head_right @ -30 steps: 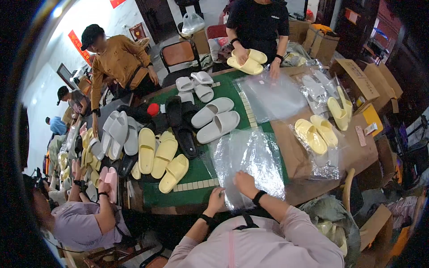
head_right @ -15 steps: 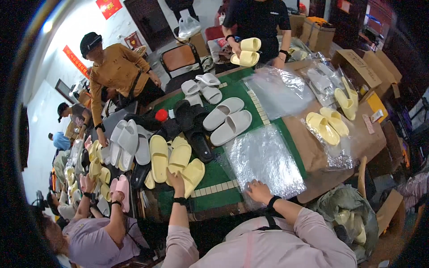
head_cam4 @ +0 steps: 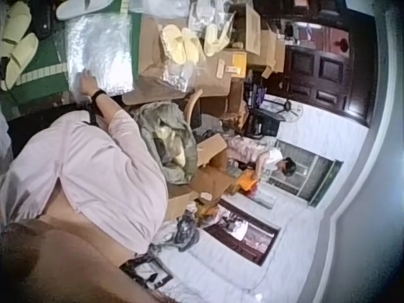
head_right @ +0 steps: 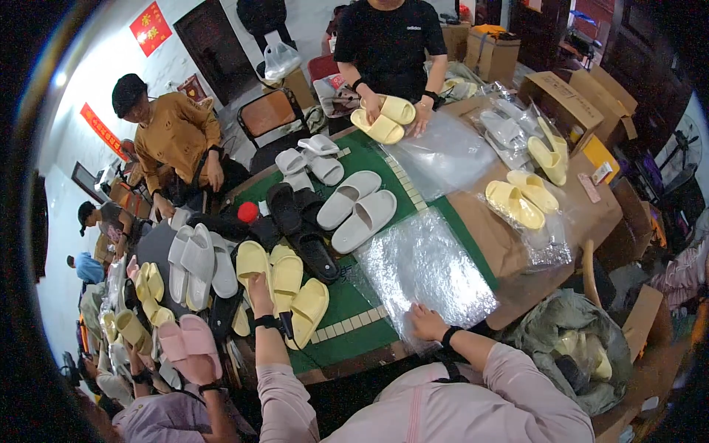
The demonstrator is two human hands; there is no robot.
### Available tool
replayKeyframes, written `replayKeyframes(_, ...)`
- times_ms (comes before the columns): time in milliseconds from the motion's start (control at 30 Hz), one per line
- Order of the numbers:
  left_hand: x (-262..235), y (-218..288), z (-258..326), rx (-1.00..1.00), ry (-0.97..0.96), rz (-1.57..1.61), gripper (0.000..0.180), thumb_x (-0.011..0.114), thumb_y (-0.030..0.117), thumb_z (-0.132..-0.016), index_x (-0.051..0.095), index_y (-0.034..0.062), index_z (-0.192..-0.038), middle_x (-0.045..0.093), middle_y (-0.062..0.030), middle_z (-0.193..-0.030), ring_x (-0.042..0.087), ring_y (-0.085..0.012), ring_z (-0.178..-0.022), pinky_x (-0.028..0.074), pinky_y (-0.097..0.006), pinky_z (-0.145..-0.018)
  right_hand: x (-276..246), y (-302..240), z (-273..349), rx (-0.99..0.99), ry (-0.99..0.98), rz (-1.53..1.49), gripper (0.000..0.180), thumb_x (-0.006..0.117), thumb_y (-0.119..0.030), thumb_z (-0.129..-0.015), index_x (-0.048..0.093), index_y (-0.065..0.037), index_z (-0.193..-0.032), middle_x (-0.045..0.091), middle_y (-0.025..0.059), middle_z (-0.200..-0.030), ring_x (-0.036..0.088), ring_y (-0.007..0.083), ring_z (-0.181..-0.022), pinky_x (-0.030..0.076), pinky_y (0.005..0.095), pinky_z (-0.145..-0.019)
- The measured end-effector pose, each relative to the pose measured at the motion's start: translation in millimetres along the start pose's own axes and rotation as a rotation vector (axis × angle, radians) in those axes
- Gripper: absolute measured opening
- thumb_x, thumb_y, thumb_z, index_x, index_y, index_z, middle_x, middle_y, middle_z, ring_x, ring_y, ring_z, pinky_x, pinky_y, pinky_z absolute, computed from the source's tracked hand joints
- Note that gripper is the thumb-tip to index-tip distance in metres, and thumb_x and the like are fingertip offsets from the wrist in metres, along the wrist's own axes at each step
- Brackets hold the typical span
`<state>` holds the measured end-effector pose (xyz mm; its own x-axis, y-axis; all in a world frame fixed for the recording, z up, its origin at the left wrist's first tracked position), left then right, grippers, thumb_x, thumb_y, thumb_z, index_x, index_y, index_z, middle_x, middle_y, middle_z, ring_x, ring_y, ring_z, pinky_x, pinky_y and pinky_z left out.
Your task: The recorder is seen packing and sorting pairs of slippers and sandals into large bags and boxes at a shoe manufacturing facility.
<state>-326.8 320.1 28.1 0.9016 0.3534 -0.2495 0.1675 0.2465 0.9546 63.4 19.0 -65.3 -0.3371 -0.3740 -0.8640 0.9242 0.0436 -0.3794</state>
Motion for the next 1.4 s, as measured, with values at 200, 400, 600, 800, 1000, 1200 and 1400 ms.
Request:
replayKeyframes(200,6.0,17.4,-1.3,0.023,-0.173,0.536,0.011,0.058,0.016,-0.085,0.051,0.0073,-0.085,0.058,-0.0026,-0.085,0.052,-0.0138,-0.072,0.040,-0.026,-0.067,1.9,-4.2,1.8,-0.030,-0.081,0.004,0.066,0.058,-0.039,-0.078,0.034,-0.014,-0.133,0.022,0.0214,-0.142,0.023,0.0377,-0.131,0.031,0.0559,-0.096)
replayKeyframes(400,16.4,43.4,17.0,-0.118,-0.328,0.601,0.024,0.052,0.023,-0.088,0.053,0.0056,-0.104,0.057,-0.0029,-0.093,0.045,-0.0104,-0.069,0.040,-0.026,-0.067,-0.4,0.0,3.3,-0.058,-0.130,0.092,0.071,0.062,-0.034,-0.075,0.031,-0.012,-0.135,0.024,0.0207,-0.142,0.023,0.0376,-0.131,0.035,0.0512,-0.096)
replayKeyframes(600,20.7,49.7,31.7,-0.094,-0.279,0.630,0.023,0.053,0.025,-0.085,0.054,0.0072,-0.099,0.054,-0.0026,-0.096,0.051,-0.0140,-0.093,0.038,-0.028,-0.078,4.1,2.0,7.1,-0.055,-0.135,0.021,0.074,0.064,-0.030,-0.074,0.028,-0.013,-0.137,0.019,0.0180,-0.145,0.020,0.0351,-0.134,0.031,0.0538,-0.099)
replayKeyframes(800,39.9,53.5,79.5,-0.197,-0.381,0.168,0.043,0.050,0.024,-0.086,0.043,0.0100,-0.126,0.046,-0.0026,-0.120,0.039,-0.0171,-0.117,0.028,-0.039,-0.094,8.4,9.4,5.1,-0.051,-0.156,0.056,0.073,0.063,-0.029,-0.074,0.029,-0.014,-0.137,0.018,0.0179,-0.146,0.020,0.0348,-0.134,0.034,0.0526,-0.097)
replayKeyframes(1000,-25.5,-23.5,103.6,0.069,-0.261,-0.490,0.058,0.062,0.024,-0.078,0.043,-0.0001,-0.127,0.050,-0.0196,-0.122,0.044,-0.0234,-0.117,0.037,-0.032,-0.092,-0.6,-3.4,1.2,-0.080,-0.207,0.005,0.077,0.064,-0.033,-0.073,0.028,-0.011,-0.138,0.015,0.0202,-0.146,0.018,0.0364,-0.134,0.028,0.0521,-0.101)
replayKeyframes(1200,-60.8,-83.6,173.8,-0.272,0.190,-0.743,0.077,0.068,0.037,-0.073,0.031,0.0085,-0.135,0.032,-0.0344,-0.129,0.037,-0.0492,-0.116,0.035,-0.048,-0.094,-0.8,4.0,10.2,-0.021,-0.203,0.015,0.085,0.067,-0.031,-0.071,0.022,-0.010,-0.140,0.010,0.0229,-0.146,0.014,0.0377,-0.135,0.024,0.0544,-0.102)
replayKeyframes(1400,-63.8,-121.2,183.4,-0.392,0.362,-0.195,0.067,0.067,0.023,-0.075,0.035,0.0047,-0.131,0.043,-0.0269,-0.124,0.047,-0.0379,-0.110,0.041,-0.045,-0.089,1.5,-4.0,10.5,-0.038,-0.241,0.040,0.086,0.067,-0.032,-0.072,0.019,-0.010,-0.141,0.007,0.0225,-0.147,0.011,0.0382,-0.135,0.022,0.0553,-0.103)
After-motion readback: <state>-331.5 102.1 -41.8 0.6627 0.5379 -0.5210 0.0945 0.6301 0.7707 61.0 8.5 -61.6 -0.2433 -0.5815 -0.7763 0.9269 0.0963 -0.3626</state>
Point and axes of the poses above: each hand's wrist, its own z-axis away from the middle knuckle, its own x-axis out of the palm, y = z × x, the point moved 6 cm from there along -z, towards the middle knuckle
